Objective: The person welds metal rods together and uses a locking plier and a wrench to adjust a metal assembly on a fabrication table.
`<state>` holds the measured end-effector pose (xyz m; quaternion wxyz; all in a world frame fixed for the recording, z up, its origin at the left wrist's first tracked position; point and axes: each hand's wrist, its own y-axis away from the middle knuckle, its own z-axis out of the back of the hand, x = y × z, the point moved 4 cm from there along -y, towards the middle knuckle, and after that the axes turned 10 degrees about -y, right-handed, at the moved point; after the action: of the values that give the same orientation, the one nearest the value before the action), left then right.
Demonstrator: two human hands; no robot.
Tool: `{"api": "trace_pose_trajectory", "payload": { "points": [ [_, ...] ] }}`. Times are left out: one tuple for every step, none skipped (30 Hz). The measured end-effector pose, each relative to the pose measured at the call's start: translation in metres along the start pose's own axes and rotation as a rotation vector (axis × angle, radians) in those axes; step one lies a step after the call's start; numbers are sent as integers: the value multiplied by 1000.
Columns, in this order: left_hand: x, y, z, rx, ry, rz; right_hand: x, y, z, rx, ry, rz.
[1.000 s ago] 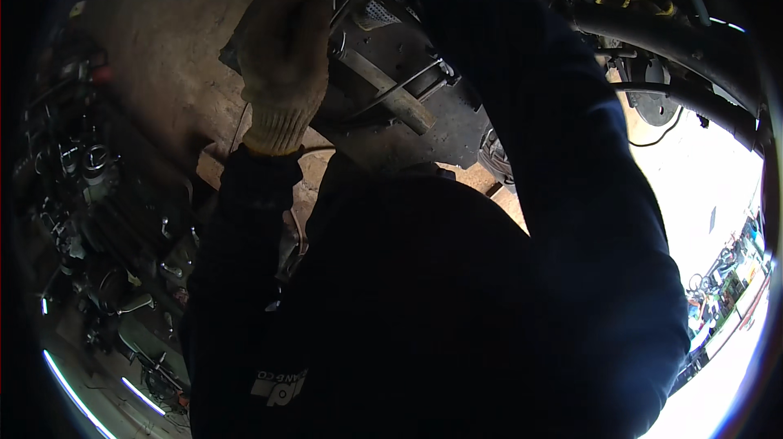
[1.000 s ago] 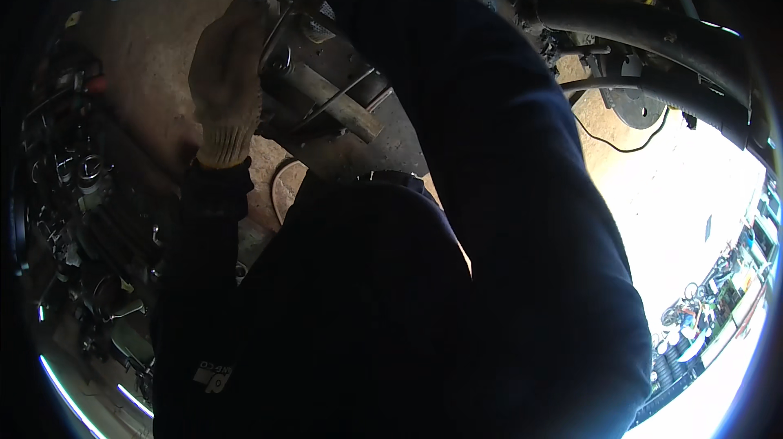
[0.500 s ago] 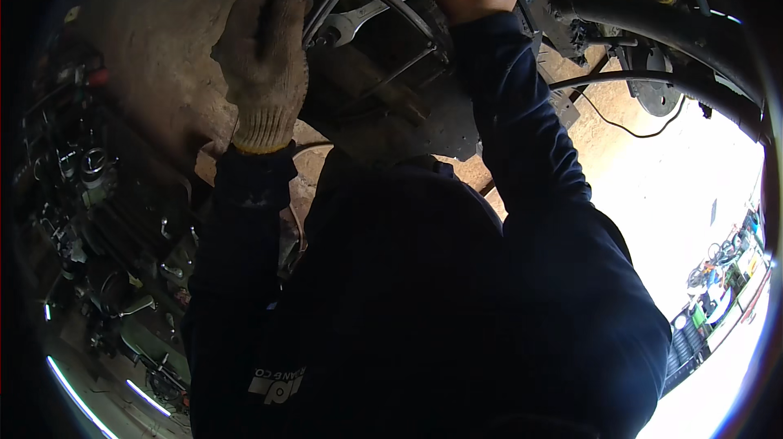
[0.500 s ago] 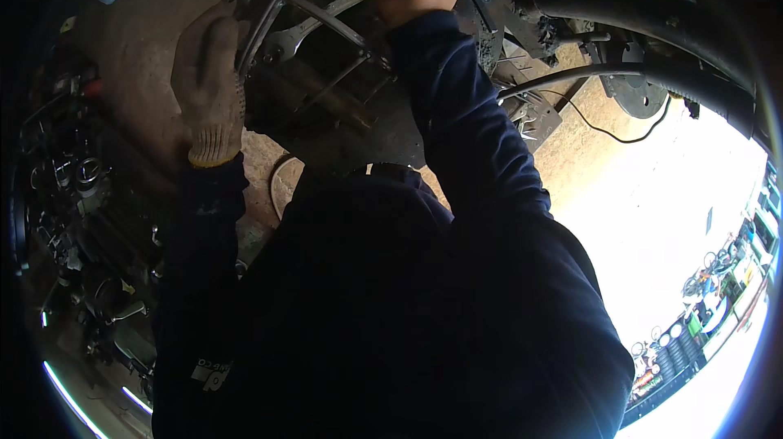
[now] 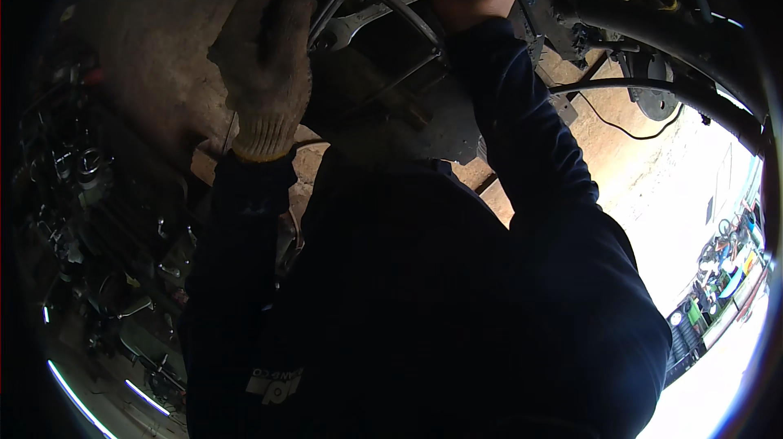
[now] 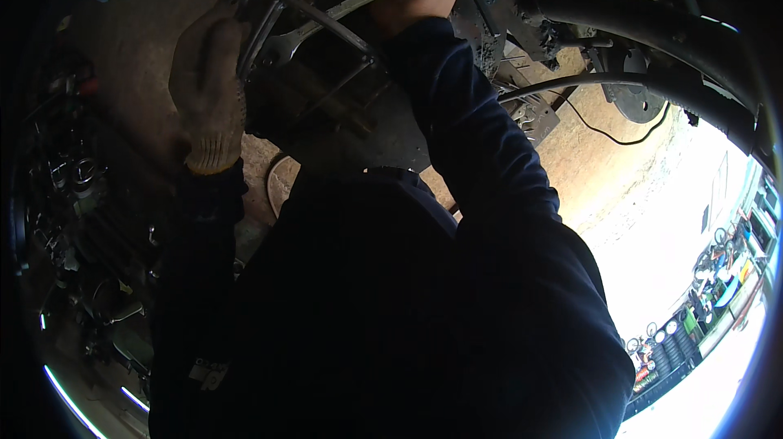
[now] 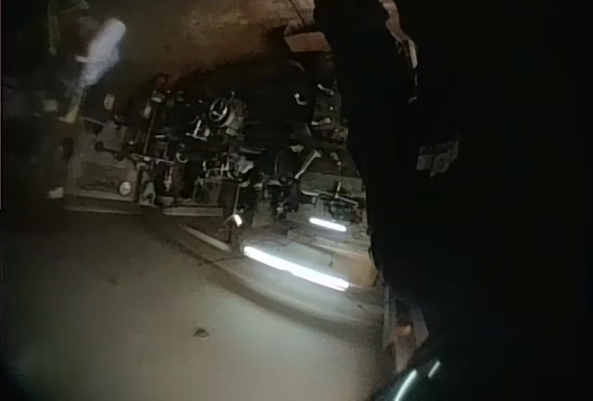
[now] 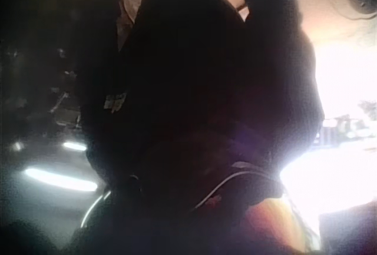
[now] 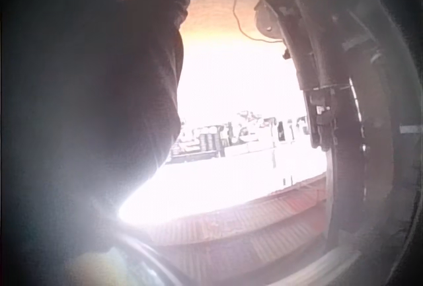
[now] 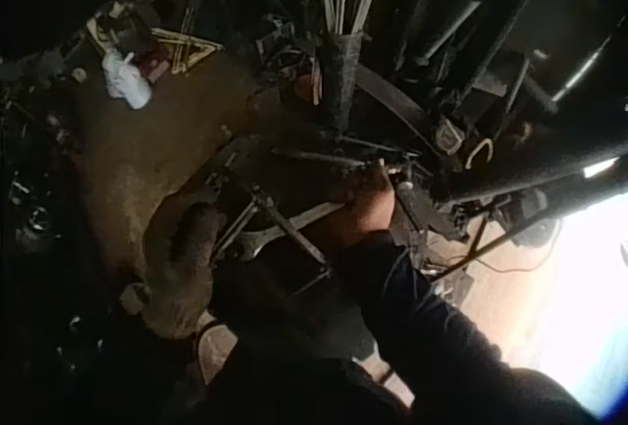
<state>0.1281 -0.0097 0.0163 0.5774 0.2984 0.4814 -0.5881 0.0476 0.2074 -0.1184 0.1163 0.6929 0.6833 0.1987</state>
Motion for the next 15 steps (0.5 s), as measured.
{"api": "trace_pose_trajectory", "payload": {
  "points": [
    [-2, 0, -1, -4, 0, -26, -1, -1, -1, 115, -27, -44],
    [1, 1, -1, 13, 41, -8, 2, -2, 6, 65, 6, -20],
    [4, 2, 1, 26, 80, 10, 1, 11, -5, 16, 40, -1],
    [6, 1, 1, 44, 122, 25, 2, 18, -11, -32, 72, 24],
    [5, 1, 1, 39, 95, 23, 4, 17, -10, 5, 64, 46],
    [2, 1, 1, 31, 66, 24, 6, 20, -9, 40, 57, 64],
    [1, 1, 0, 24, 37, 25, 8, 22, -10, 75, 50, 82],
    [1, 1, -1, 12, 3, 18, 11, 25, -9, 65, 51, 72],
    [2, 2, 1, -10, -37, 13, 8, 37, -21, 58, 52, 50],
    [3, 1, 0, -24, -71, 5, 9, 44, -29, 51, 54, 40],
    [3, 0, 0, -6, -41, 15, 12, 45, -28, 113, 88, 42],
    [4, 1, 0, 11, -12, 29, 5, 53, -48, -85, 225, 2],
    [6, 4, 2, 21, 13, 49, -8, 70, -91, -282, 365, -47],
    [4, 5, 3, 12, -10, 52, -10, 74, -97, -316, 402, -74],
    [1, 4, 3, 8, -29, 56, -12, 77, -102, -351, 438, -99]
  ]
}}
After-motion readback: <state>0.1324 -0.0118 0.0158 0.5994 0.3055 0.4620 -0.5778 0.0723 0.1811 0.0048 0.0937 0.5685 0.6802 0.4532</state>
